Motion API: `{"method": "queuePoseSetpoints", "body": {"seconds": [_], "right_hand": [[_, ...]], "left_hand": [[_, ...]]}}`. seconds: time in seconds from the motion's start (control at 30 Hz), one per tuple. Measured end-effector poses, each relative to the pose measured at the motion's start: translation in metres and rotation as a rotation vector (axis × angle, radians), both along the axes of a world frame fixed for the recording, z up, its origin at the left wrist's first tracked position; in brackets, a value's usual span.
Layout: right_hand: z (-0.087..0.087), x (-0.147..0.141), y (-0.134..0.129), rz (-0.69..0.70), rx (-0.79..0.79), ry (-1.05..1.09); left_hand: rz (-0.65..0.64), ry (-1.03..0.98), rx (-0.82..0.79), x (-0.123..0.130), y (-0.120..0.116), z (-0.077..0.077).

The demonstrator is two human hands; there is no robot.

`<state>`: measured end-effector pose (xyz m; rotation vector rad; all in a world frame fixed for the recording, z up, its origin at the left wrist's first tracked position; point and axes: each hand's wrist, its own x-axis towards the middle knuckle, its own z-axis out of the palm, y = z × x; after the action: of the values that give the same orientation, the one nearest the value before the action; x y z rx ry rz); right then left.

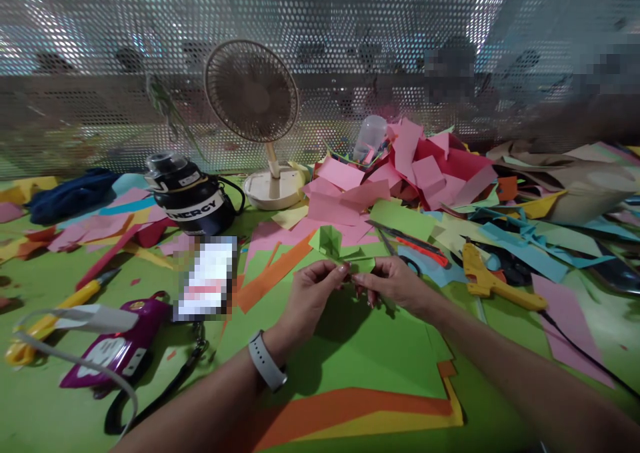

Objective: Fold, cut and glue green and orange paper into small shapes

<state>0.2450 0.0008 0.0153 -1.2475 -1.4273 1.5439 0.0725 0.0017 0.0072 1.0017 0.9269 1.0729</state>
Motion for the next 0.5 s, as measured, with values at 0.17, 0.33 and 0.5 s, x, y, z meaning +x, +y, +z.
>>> {"method": "queuePoseSetpoints", "body": {"seconds": [0.17,0.33,0.5], "right_hand": [[-0.0013,0.0011,0.0002,-0.02,-0.002,0.02],[0.0016,0.0001,0.0005,-0.026,-0.01,0.036],[0.0033,-0.0008,0.0007,-0.021,-0.016,0.04]], "left_hand": [[-0.003,-0.02,-0.007,0.0,-0.0001,0.0],[0.0,-0.026,-0.036,0.0001,-0.0006,-0.0013],[-0.005,-0.042,-0.062,0.0004,0.0006,-0.001]]}}
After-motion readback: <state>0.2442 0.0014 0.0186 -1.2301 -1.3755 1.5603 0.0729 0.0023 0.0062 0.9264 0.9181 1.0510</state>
